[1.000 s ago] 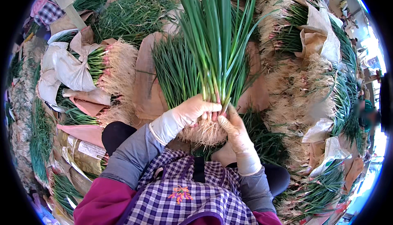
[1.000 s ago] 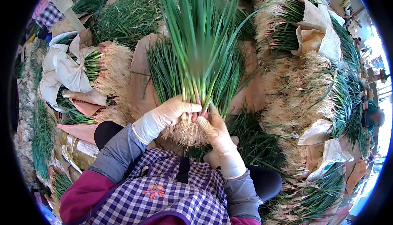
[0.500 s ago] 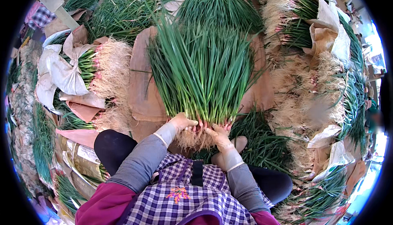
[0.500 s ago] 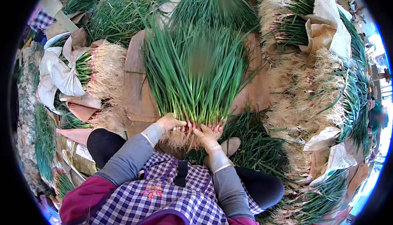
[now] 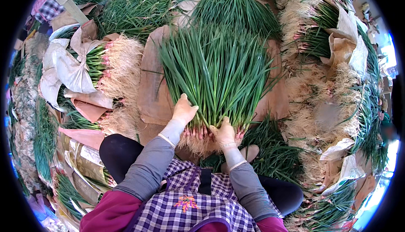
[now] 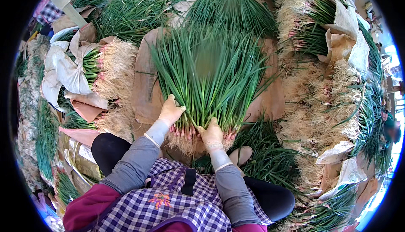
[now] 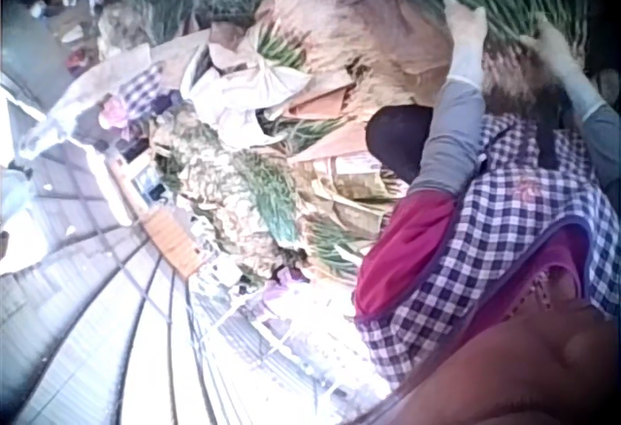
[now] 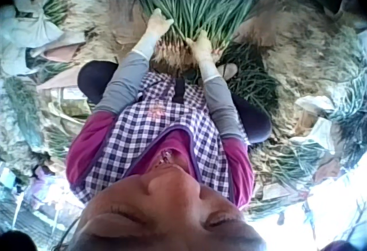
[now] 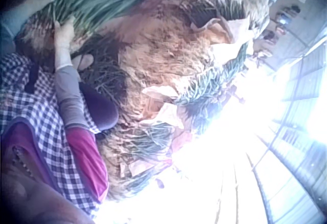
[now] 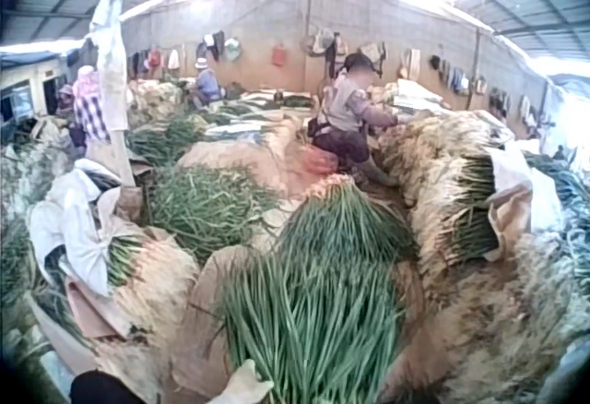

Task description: The person gathers green onions from a large pile on the floor and bundles them together by hand while sitting in a processing facility.

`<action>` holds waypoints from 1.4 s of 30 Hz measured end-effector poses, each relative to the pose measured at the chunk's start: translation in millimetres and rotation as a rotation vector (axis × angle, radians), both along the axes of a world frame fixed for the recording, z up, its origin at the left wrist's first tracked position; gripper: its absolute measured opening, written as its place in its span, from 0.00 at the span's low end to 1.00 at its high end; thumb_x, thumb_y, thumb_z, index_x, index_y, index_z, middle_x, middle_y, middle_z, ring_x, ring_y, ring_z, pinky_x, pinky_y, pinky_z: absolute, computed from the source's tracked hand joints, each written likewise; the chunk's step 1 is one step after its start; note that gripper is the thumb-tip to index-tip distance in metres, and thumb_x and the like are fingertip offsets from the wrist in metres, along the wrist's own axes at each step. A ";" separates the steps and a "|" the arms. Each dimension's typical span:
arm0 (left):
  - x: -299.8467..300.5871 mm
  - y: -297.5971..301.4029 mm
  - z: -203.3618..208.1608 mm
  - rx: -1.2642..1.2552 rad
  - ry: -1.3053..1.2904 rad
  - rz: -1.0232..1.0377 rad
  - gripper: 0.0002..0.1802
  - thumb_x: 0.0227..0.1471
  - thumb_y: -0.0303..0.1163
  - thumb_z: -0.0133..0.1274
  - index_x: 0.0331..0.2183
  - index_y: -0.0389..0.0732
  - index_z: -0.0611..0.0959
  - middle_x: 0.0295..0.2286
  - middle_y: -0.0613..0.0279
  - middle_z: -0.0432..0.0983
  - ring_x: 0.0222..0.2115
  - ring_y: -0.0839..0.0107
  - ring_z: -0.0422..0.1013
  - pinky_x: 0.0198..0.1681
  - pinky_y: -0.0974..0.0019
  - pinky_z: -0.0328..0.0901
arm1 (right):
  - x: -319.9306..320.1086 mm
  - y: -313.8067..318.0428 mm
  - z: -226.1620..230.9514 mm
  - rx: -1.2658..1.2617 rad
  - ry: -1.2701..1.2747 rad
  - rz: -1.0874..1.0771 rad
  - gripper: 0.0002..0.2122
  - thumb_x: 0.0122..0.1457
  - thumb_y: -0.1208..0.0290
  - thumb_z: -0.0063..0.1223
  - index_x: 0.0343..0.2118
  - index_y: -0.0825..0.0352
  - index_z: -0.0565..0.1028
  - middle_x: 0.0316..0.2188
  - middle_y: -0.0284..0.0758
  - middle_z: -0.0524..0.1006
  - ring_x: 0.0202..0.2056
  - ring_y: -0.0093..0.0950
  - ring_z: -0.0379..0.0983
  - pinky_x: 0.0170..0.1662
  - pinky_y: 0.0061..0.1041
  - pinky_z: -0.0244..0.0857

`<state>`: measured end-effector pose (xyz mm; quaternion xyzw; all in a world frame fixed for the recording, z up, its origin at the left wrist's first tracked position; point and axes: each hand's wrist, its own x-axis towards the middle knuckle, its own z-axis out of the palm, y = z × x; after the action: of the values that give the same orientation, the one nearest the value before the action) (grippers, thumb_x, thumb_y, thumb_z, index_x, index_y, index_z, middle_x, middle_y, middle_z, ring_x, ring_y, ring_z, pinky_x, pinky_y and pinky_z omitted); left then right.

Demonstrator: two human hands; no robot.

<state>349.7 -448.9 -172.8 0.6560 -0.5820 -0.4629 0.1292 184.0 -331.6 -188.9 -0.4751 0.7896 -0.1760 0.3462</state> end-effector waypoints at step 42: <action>-23.4 9.0 -21.4 -0.473 0.235 0.228 0.38 0.41 0.16 0.54 0.55 0.48 0.66 0.44 0.59 0.68 0.25 0.72 0.64 0.33 0.69 0.65 | -5.5 -9.9 64.3 -0.198 -0.834 -0.242 0.11 0.57 0.76 0.51 0.43 0.68 0.69 0.23 0.29 0.72 0.14 0.16 0.64 0.16 0.12 0.59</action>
<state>326.3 -439.9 -194.2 0.6107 -0.5775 -0.3694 0.3963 178.5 -341.5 -124.7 -0.2985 0.6116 -0.4668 0.5648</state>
